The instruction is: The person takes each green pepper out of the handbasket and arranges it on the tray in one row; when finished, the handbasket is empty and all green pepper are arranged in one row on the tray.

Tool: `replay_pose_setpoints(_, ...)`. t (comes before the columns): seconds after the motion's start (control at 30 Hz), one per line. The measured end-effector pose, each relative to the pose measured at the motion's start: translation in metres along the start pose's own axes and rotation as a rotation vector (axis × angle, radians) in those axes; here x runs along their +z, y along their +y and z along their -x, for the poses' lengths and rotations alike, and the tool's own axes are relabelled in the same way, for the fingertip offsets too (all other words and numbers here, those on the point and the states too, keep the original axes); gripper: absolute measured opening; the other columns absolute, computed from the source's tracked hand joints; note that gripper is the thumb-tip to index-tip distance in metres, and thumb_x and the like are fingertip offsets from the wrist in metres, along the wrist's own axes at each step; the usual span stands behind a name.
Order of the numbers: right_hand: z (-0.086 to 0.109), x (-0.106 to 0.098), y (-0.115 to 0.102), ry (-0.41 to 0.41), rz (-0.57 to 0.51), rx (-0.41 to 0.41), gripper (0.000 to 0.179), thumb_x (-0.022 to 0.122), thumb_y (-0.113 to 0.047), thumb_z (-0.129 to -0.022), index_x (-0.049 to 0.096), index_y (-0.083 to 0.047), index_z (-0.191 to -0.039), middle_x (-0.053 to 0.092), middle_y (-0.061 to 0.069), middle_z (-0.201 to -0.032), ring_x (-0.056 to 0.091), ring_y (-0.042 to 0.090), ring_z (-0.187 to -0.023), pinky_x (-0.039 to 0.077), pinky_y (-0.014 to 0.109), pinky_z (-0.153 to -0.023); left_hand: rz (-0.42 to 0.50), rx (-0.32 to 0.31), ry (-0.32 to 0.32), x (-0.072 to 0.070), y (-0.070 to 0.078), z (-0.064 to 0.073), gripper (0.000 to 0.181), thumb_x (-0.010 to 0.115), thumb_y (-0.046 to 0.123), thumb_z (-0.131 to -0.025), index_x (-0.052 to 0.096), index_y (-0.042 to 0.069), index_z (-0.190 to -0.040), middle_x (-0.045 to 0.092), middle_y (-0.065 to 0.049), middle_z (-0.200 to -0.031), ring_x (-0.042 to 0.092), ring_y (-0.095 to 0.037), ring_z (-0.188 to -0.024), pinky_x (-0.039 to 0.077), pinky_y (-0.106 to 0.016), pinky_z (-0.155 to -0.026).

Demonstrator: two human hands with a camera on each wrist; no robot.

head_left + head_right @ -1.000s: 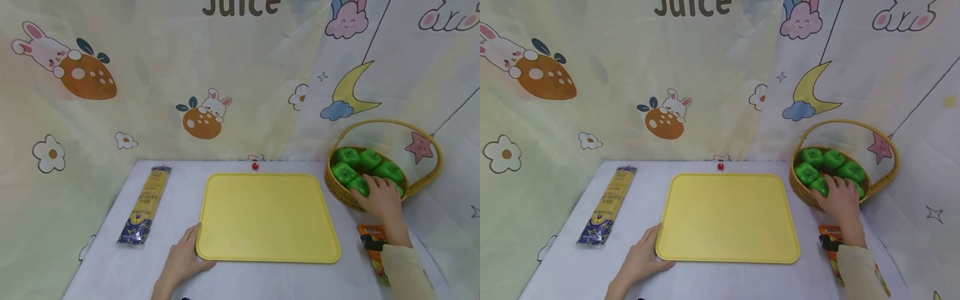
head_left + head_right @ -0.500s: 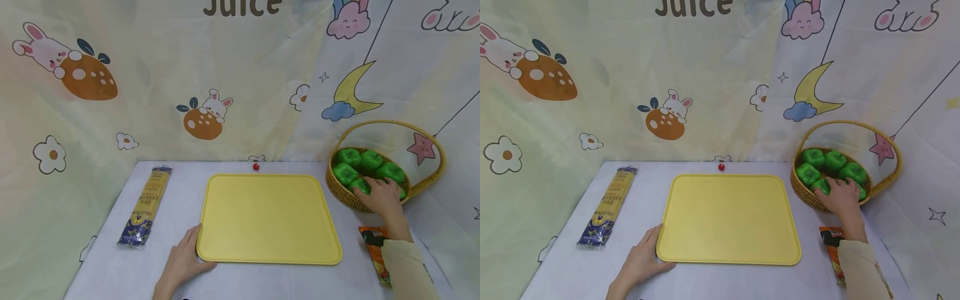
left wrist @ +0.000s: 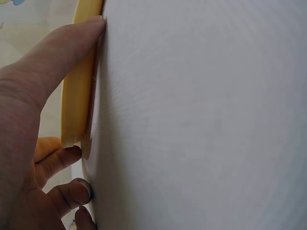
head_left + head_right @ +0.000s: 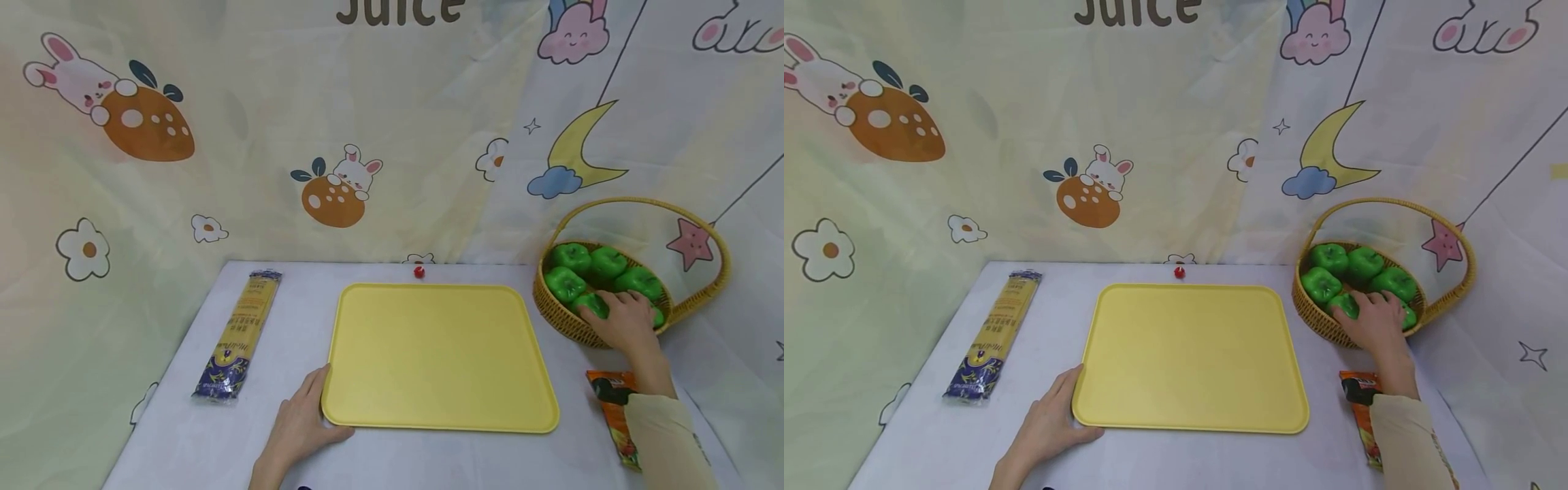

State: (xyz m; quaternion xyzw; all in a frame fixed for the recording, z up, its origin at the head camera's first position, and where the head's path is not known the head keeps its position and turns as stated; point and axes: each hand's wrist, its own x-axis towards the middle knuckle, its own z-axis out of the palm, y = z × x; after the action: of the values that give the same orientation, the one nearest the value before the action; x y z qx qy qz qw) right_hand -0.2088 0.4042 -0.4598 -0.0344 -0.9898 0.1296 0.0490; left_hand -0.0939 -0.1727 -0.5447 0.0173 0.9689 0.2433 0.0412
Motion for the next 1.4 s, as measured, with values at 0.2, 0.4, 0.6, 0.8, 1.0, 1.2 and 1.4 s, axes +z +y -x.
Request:
replay_pose_setpoints(0.2,-0.001,-0.004,-0.001,0.016,-0.002,-0.010,0.076,0.047,-0.059,-0.100,0.047,0.008,-0.136,0.038,0.046,-0.136,0.025,0.069,-0.126,0.025,0.083,-0.091,0.001,0.005,0.002,-0.002,0.000,0.000,0.125,0.090,0.065,-0.054,0.037,0.015,-0.155,0.049,-0.005,-0.153,0.062,-0.028,-0.123,0.055,-0.056,-0.088)
replay_pose_setpoints(0.4,-0.003,-0.012,-0.003,0.028,-0.014,-0.020,0.077,0.047,-0.059,-0.100,0.046,0.008,-0.138,0.036,0.048,-0.137,0.026,0.069,-0.125,0.025,0.083,-0.094,0.006,0.005,0.010,-0.002,0.000,0.000,0.125,0.090,0.064,-0.053,0.037,0.015,-0.155,0.049,-0.004,-0.153,0.062,-0.028,-0.123,0.055,-0.057,-0.088)
replay_pose_setpoints(0.6,0.005,-0.025,-0.004,0.047,-0.024,-0.024,0.077,0.050,-0.057,-0.100,0.045,0.009,-0.139,0.037,0.048,-0.137,0.033,0.066,-0.121,0.030,0.079,-0.097,0.020,0.015,-0.005,0.002,0.003,-0.001,0.126,0.090,0.065,-0.053,0.037,0.014,-0.155,0.048,-0.004,-0.153,0.061,-0.028,-0.126,0.054,-0.059,-0.090)
replay_pose_setpoints(0.8,0.012,-0.031,-0.008,0.061,-0.016,-0.024,0.077,0.052,-0.056,-0.099,0.044,0.007,-0.142,0.037,0.046,-0.137,0.037,0.064,-0.119,0.034,0.079,-0.095,0.024,0.004,-0.023,0.002,0.005,0.000,0.125,0.090,0.065,-0.053,0.038,0.014,-0.155,0.048,-0.004,-0.153,0.059,-0.029,-0.128,0.052,-0.062,-0.093)
replay_pose_setpoints(1.0,0.016,-0.035,-0.020,0.114,-0.045,-0.050,0.075,0.055,-0.054,-0.098,0.045,0.007,-0.142,0.040,0.044,-0.136,0.040,0.061,-0.119,0.036,0.078,-0.095,0.018,0.005,-0.015,-0.001,0.003,0.002,0.126,0.090,0.065,-0.053,0.037,0.014,-0.155,0.047,-0.004,-0.154,0.060,-0.030,-0.128,0.052,-0.062,-0.092)
replay_pose_setpoints(1.2,0.023,-0.031,-0.040,0.208,-0.125,-0.114,0.065,0.063,-0.043,-0.097,0.051,0.006,-0.138,0.045,0.040,-0.134,0.044,0.059,-0.117,0.037,0.078,-0.092,0.012,0.012,-0.014,-0.001,0.001,0.003,0.126,0.090,0.064,-0.054,0.036,0.013,-0.155,0.047,-0.005,-0.154,0.060,-0.030,-0.128,0.053,-0.062,-0.092)
replay_pose_setpoints(1.4,0.028,-0.024,-0.063,0.302,-0.173,-0.198,0.060,0.071,-0.036,-0.092,0.057,0.005,-0.133,0.052,0.034,-0.128,0.051,0.056,-0.111,0.042,0.076,-0.089,0.008,0.006,-0.017,-0.001,-0.001,0.002,0.126,0.089,0.066,-0.054,0.036,0.013,-0.155,0.047,-0.006,-0.155,0.059,-0.030,-0.129,0.053,-0.062,-0.093)
